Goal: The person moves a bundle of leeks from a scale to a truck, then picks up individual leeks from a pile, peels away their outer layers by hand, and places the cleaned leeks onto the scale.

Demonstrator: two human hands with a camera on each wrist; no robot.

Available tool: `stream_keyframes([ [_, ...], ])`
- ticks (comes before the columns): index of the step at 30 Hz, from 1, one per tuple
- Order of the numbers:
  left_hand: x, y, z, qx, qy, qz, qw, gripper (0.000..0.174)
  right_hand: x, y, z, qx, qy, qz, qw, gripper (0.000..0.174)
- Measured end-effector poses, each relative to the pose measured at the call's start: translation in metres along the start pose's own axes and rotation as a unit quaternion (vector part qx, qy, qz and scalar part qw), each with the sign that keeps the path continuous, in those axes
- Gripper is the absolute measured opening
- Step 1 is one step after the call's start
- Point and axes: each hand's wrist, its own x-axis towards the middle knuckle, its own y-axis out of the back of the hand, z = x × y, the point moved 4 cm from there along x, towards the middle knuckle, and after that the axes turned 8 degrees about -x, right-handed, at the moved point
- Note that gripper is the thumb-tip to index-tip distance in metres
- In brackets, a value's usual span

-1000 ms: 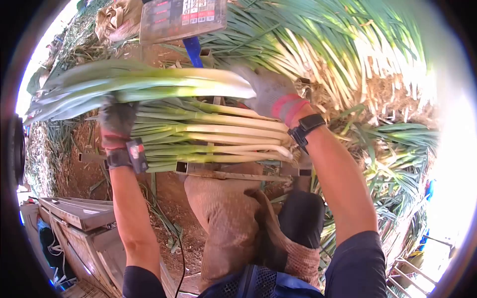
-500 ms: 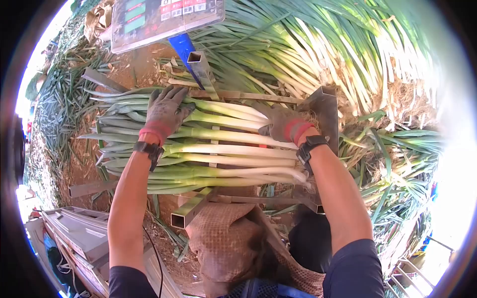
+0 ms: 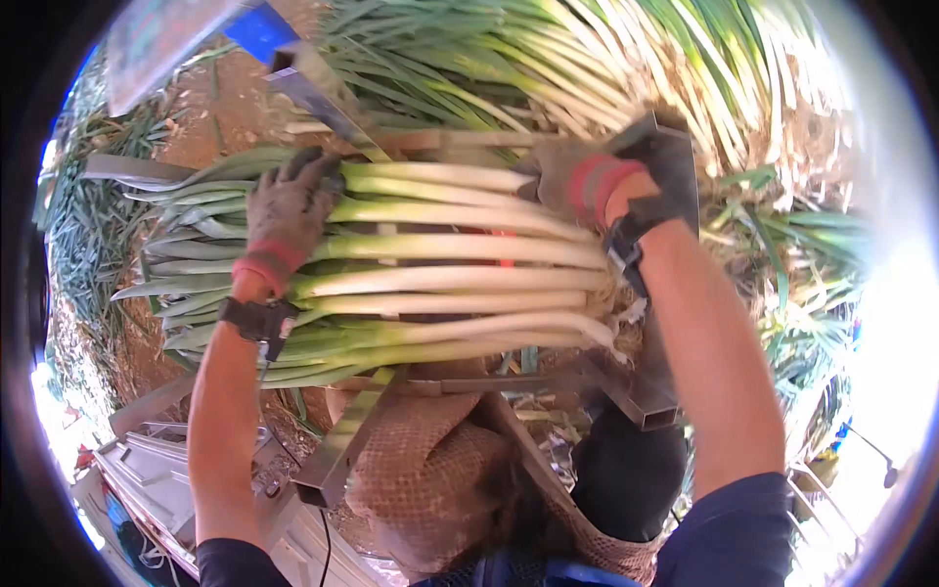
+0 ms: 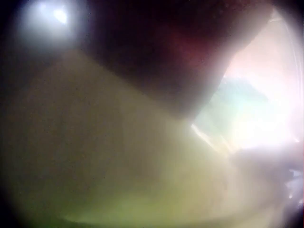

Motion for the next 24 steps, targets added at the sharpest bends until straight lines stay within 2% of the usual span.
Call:
stream_keyframes([
  [1, 0.003, -0.004, -0.003, -0.006, -0.008, -0.003, 1.0, 0.04, -0.004, -0.007, 0.01, 0.053, 0.013, -0.041, 0.998, 0.038],
  [3, 0.005, -0.01, 0.0, 0.017, -0.011, 0.0, 1.0, 0.04, 0.0, -0.032, 0.02, 0.041, -0.015, -0.026, 0.999, 0.038],
  [5, 0.007, -0.008, -0.001, 0.009, 0.008, -0.017, 1.0, 0.039, -0.004, -0.024, 0.019, 0.047, -0.038, 0.0, 0.998, 0.037],
  [7, 0.007, 0.0, 0.006, 0.026, 0.004, -0.035, 0.999, 0.041, -0.022, -0.006, 0.008, -0.01, 0.06, 0.074, 0.995, 0.04],
  [8, 0.013, -0.01, -0.007, 0.086, 0.007, -0.063, 0.994, 0.042, -0.034, 0.006, 0.003, -0.007, 0.092, 0.134, 0.987, 0.042],
  [9, 0.017, -0.029, -0.025, 0.141, 0.002, -0.1, 0.985, 0.043, -0.06, 0.022, 0.002, -0.017, 0.081, 0.177, 0.981, 0.044],
  [10, 0.021, -0.038, -0.037, 0.103, -0.045, -0.062, 0.992, 0.044, -0.085, 0.038, 0.0, -0.026, 0.068, 0.22, 0.973, 0.046],
  [11, 0.026, -0.044, -0.048, 0.059, -0.092, -0.029, 0.994, 0.045, -0.121, 0.051, 0.009, 0.066, 0.092, 0.277, 0.954, 0.038],
  [12, 0.026, -0.048, -0.053, 0.113, -0.108, -0.036, 0.987, 0.046, -0.159, 0.053, 0.024, 0.235, 0.13, 0.378, 0.886, 0.036],
  [13, 0.026, -0.048, -0.054, 0.021, -0.127, -0.034, 0.991, 0.047, -0.21, 0.053, 0.043, 0.279, 0.114, 0.371, 0.878, 0.031],
  [14, 0.028, -0.046, -0.056, -0.063, -0.139, -0.027, 0.988, 0.048, -0.253, 0.038, 0.07, 0.27, 0.089, 0.401, 0.871, 0.032],
  [15, 0.029, -0.048, -0.063, -0.057, -0.122, -0.048, 0.99, 0.049, -0.298, 0.023, 0.096, 0.262, 0.064, 0.429, 0.862, 0.033],
  [17, 0.039, -0.048, -0.093, -0.074, -0.108, -0.077, 0.988, 0.051, -0.353, -0.05, 0.139, 0.261, -0.135, 0.431, 0.853, 0.043],
  [18, 0.044, -0.052, -0.106, -0.102, -0.11, -0.088, 0.985, 0.051, -0.383, -0.099, 0.156, 0.319, -0.286, 0.367, 0.826, 0.046],
  [21, 0.024, -0.028, -0.107, -0.183, -0.106, -0.098, 0.972, 0.053, -0.439, -0.313, 0.22, 0.379, -0.41, 0.23, 0.797, 0.042],
  [22, 0.014, -0.009, -0.105, -0.21, -0.103, -0.093, 0.968, 0.054, -0.452, -0.385, 0.226, 0.365, -0.419, 0.186, 0.81, 0.04],
  [23, -0.003, 0.026, -0.091, -0.195, -0.057, -0.095, 0.974, 0.055, -0.469, -0.432, 0.209, 0.505, -0.511, 0.215, 0.662, 0.037],
  [24, -0.024, 0.049, -0.066, -0.182, -0.012, -0.1, 0.978, 0.056, -0.478, -0.487, 0.202, 0.534, -0.517, 0.148, 0.652, 0.025],
])
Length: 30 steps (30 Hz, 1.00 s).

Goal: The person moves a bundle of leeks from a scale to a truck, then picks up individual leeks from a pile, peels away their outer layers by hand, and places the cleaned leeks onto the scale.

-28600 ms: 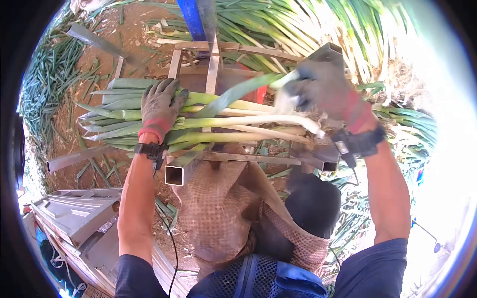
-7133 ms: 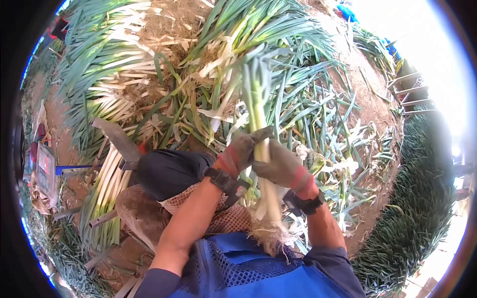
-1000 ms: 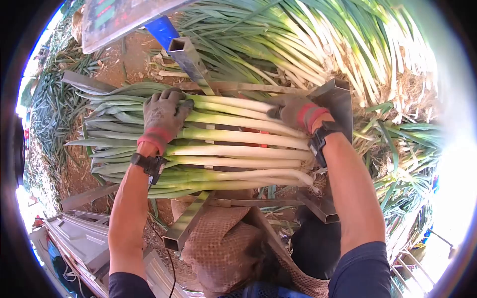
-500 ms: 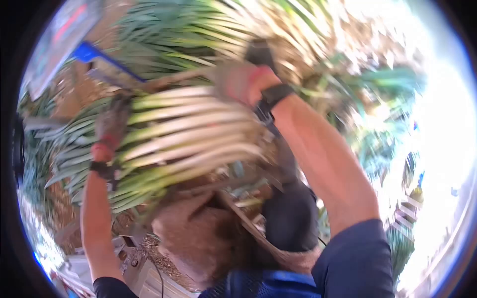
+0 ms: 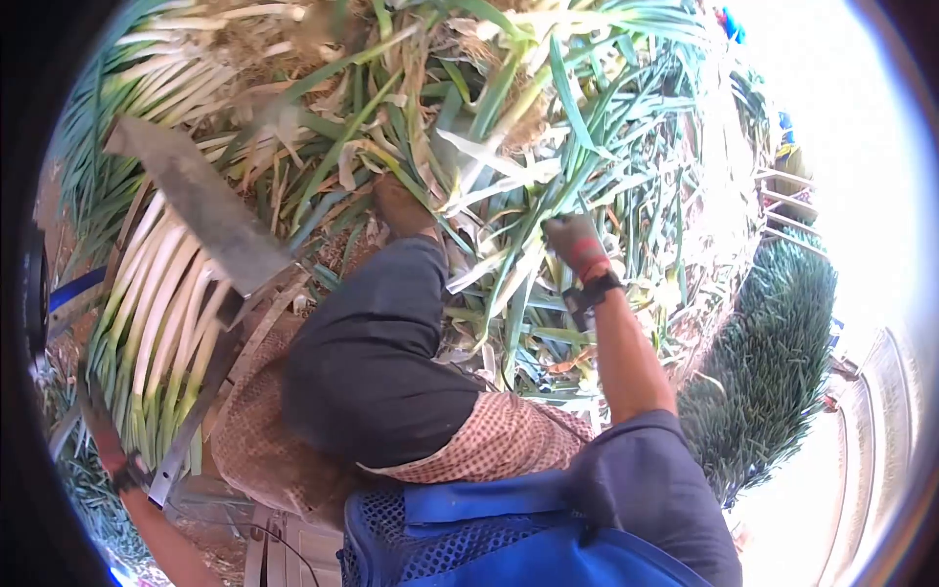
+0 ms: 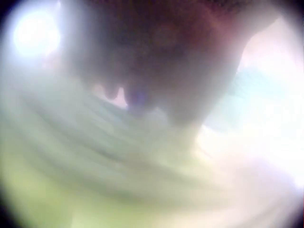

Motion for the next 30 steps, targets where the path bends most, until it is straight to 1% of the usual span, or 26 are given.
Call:
stream_keyframes([
  [1, -0.022, 0.007, 0.02, -0.015, 0.032, 0.023, 0.999, 0.056, -0.004, -0.019, 0.034, 0.065, -0.096, 0.008, 0.993, 0.024],
  [2, -0.047, 0.017, 0.033, -0.029, 0.065, 0.049, 0.996, 0.056, -0.012, -0.037, 0.055, 0.214, -0.189, -0.046, 0.957, 0.024],
  [4, -0.106, 0.04, 0.045, 0.07, 0.048, 0.079, 0.993, 0.05, 0.056, -0.104, 0.189, 0.106, -0.128, 0.046, 0.985, 0.031],
  [6, -0.152, 0.059, 0.053, -0.012, 0.066, 0.103, 0.992, 0.049, 0.049, -0.108, 0.165, 0.035, -0.129, 0.099, 0.986, 0.036],
  [7, -0.178, 0.072, 0.052, 0.009, 0.086, 0.124, 0.989, 0.048, 0.042, -0.107, 0.146, -0.002, -0.128, 0.124, 0.984, 0.039],
  [9, -0.213, 0.095, 0.062, 0.051, 0.124, 0.165, 0.977, 0.045, 0.037, -0.106, 0.119, 0.022, -0.124, 0.121, 0.985, 0.041],
  [10, -0.225, 0.098, 0.072, 0.067, 0.136, 0.181, 0.972, 0.045, 0.038, -0.103, 0.111, 0.034, -0.12, 0.122, 0.985, 0.043],
  [11, -0.234, 0.095, 0.08, 0.077, 0.139, 0.187, 0.969, 0.045, 0.036, -0.099, 0.102, 0.042, -0.115, 0.129, 0.984, 0.035],
  [12, -0.239, 0.087, 0.091, 0.086, 0.138, 0.191, 0.968, 0.045, 0.035, -0.096, 0.1, 0.114, -0.099, 0.137, 0.979, 0.033],
  [14, -0.245, 0.067, 0.119, 0.098, 0.127, 0.191, 0.968, 0.046, 0.032, -0.084, 0.099, 0.256, -0.066, 0.154, 0.952, 0.028],
  [15, -0.246, 0.057, 0.134, 0.101, 0.118, 0.189, 0.97, 0.046, 0.029, -0.068, 0.098, 0.322, -0.109, 0.193, 0.92, 0.018],
  [16, -0.245, 0.046, 0.151, 0.104, 0.103, 0.188, 0.971, 0.046, 0.031, -0.055, 0.102, 0.469, -0.043, 0.189, 0.862, 0.017],
  [18, -0.24, 0.022, 0.185, 0.111, 0.07, 0.181, 0.975, 0.046, 0.024, -0.034, 0.116, 0.37, -0.123, 0.242, 0.888, 0.013],
  [19, -0.235, 0.01, 0.203, 0.113, 0.051, 0.175, 0.977, 0.047, 0.024, -0.03, 0.128, 0.281, -0.162, 0.234, 0.917, 0.012],
  [20, -0.232, 0.001, 0.22, 0.115, 0.032, 0.175, 0.977, 0.047, 0.021, -0.024, 0.121, 0.271, -0.177, 0.24, 0.915, 0.02],
  [22, -0.22, -0.014, 0.261, 0.126, -0.023, 0.169, 0.977, 0.048, 0.022, -0.039, 0.107, 0.321, -0.098, 0.182, 0.924, 0.035],
  [23, -0.212, -0.021, 0.282, 0.134, -0.058, 0.161, 0.976, 0.048, 0.018, -0.045, 0.093, 0.256, -0.087, 0.161, 0.949, 0.044],
  [24, -0.204, -0.029, 0.302, 0.137, -0.091, 0.153, 0.974, 0.048, 0.04, -0.073, 0.113, 0.177, -0.086, 0.137, 0.971, 0.03],
  [26, -0.192, -0.041, 0.347, 0.158, -0.194, 0.138, 0.958, 0.049, 0.037, -0.077, 0.08, 0.309, -0.124, 0.146, 0.932, 0.027],
  [27, -0.187, -0.052, 0.37, 0.157, -0.224, 0.131, 0.953, 0.049, 0.041, -0.081, 0.074, 0.352, -0.136, 0.132, 0.917, 0.026],
  [28, -0.18, -0.069, 0.393, 0.144, -0.226, 0.122, 0.956, 0.05, 0.047, -0.079, 0.072, 0.339, -0.115, 0.145, 0.922, 0.027],
  [30, -0.17, -0.114, 0.434, 0.075, -0.158, 0.109, 0.978, 0.05, 0.054, -0.077, 0.074, 0.312, -0.077, 0.174, 0.931, 0.028],
])
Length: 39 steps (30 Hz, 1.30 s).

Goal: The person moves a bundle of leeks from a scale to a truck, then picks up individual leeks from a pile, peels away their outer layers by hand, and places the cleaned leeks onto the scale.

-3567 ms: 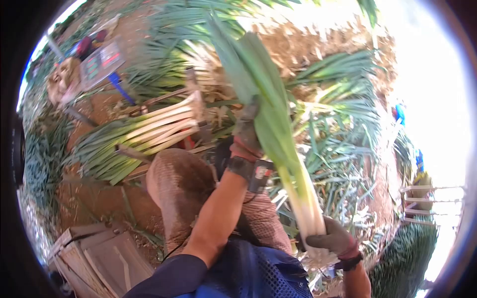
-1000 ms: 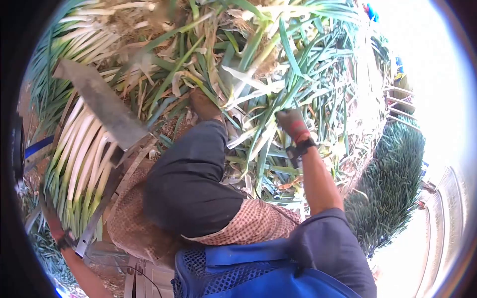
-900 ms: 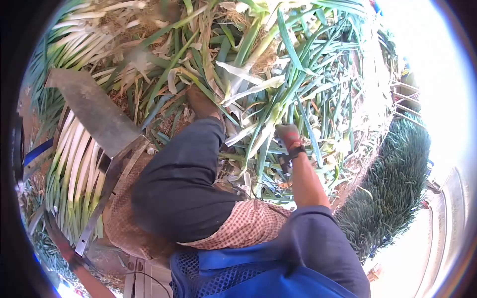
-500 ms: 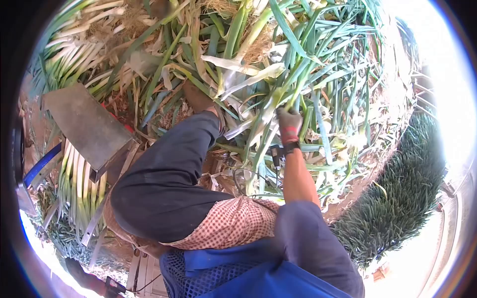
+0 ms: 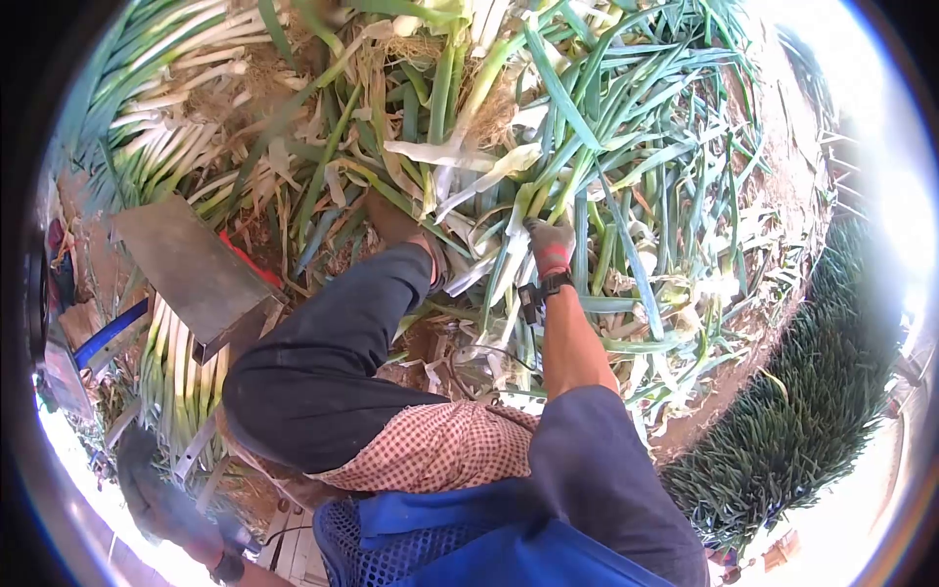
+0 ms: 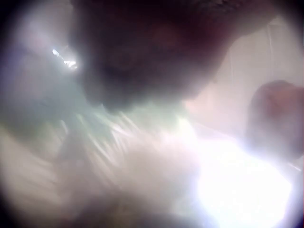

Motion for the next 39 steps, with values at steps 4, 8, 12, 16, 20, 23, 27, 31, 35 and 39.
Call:
stream_keyframes([
  [4, 0.015, -0.072, 0.08, -0.094, -0.069, -0.05, 0.992, 0.033, 0.007, -0.003, -0.01, 0.059, -0.006, -0.057, 0.997, 0.031],
  [8, 0.018, -0.138, 0.139, -0.323, -0.043, -0.166, 0.931, 0.021, 0.018, 0.003, -0.004, 0.05, -0.031, -0.118, 0.991, 0.033],
  [12, 0.014, -0.172, 0.178, -0.405, -0.054, -0.229, 0.884, 0.022, 0.005, 0.071, -0.065, 0.024, 0.036, -0.063, 0.997, 0.032],
  [16, 0.003, -0.191, 0.178, -0.44, 0.011, -0.295, 0.848, 0.021, -0.009, 0.166, -0.131, 0.169, 0.072, -0.071, 0.98, 0.031],
  [20, -0.005, -0.207, 0.192, -0.502, 0.065, -0.32, 0.801, 0.024, -0.038, 0.204, -0.15, 0.057, 0.112, -0.05, 0.991, 0.025],
  [23, -0.017, -0.214, 0.205, -0.535, 0.127, -0.357, 0.755, 0.023, -0.032, 0.194, -0.095, 0.159, 0.053, -0.12, 0.979, 0.019],
  [27, -0.026, -0.237, 0.202, -0.535, 0.212, -0.404, 0.711, 0.023, -0.05, 0.167, -0.104, 0.215, -0.011, -0.126, 0.968, 0.016],
  [31, -0.033, -0.243, 0.184, -0.53, 0.25, -0.386, 0.712, 0.026, -0.023, 0.121, -0.093, 0.179, 0.004, -0.114, 0.977, 0.012],
  [35, -0.027, -0.237, 0.173, -0.534, 0.289, -0.343, 0.717, 0.026, -0.004, 0.055, -0.087, 0.19, 0.025, -0.091, 0.977, 0.01],
  [39, -0.016, -0.233, 0.166, -0.531, 0.312, -0.3, 0.728, 0.027, 0.025, -0.008, -0.059, 0.113, 0.008, -0.08, 0.99, 0.02],
])
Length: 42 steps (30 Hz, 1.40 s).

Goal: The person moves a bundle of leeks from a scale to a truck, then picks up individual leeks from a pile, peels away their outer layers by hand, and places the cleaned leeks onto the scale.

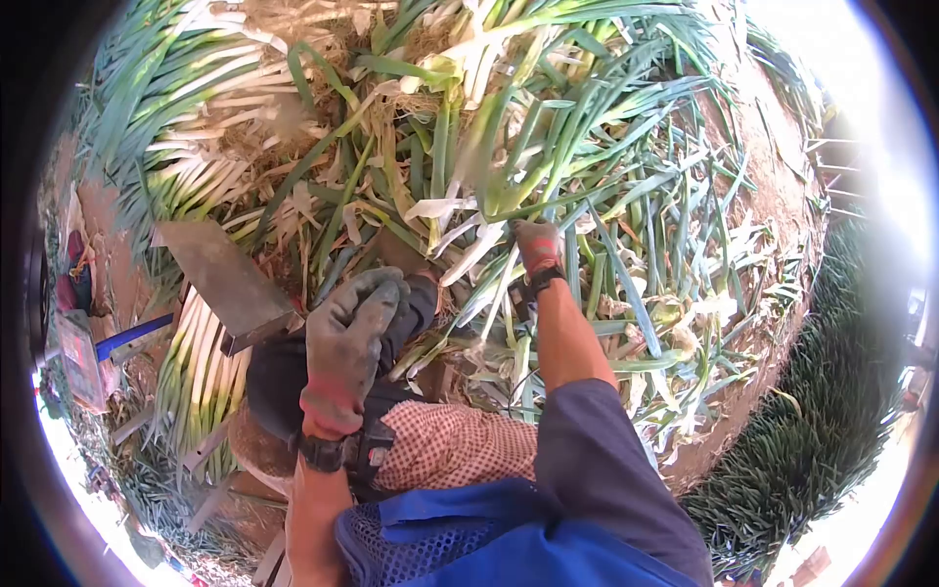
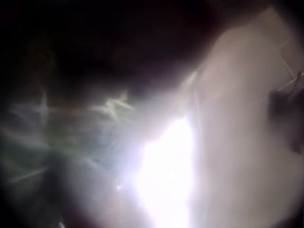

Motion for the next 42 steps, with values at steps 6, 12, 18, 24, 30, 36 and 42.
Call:
stream_keyframes([
  [6, 0.015, -0.006, -0.002, 0.025, -0.04, -0.018, 0.999, 0.027, 0.007, -0.035, -0.022, -0.12, -0.027, 0.09, 0.988, 0.036],
  [12, 0.021, -0.012, 0.01, 0.07, -0.061, -0.042, 0.995, 0.027, -0.022, 0.055, -0.111, -0.179, 0.126, 0.171, 0.961, 0.031],
  [18, 0.014, -0.023, 0.015, 0.048, -0.045, -0.077, 0.995, 0.03, -0.065, 0.164, -0.185, -0.139, 0.161, 0.108, 0.971, 0.031],
  [24, 0.007, -0.052, 0.015, -0.026, -0.07, -0.132, 0.988, 0.037, -0.194, 0.116, -0.226, -0.306, 0.323, 0.094, 0.891, 0.029],
  [30, 0.042, -0.046, 0.004, -0.07, -0.112, -0.072, 0.989, 0.027, -0.281, 0.012, -0.221, -0.422, 0.438, 0.029, 0.793, 0.034],
  [36, 0.075, 0.029, 0.013, -0.081, -0.15, 0.113, 0.979, 0.01, -0.294, -0.012, -0.211, -0.453, 0.335, -0.236, 0.792, 0.034],
  [42, 0.118, 0.065, 0.002, -0.268, -0.106, 0.164, 0.943, 0.017, -0.286, 0.106, -0.144, -0.591, 0.192, -0.204, 0.757, 0.034],
])
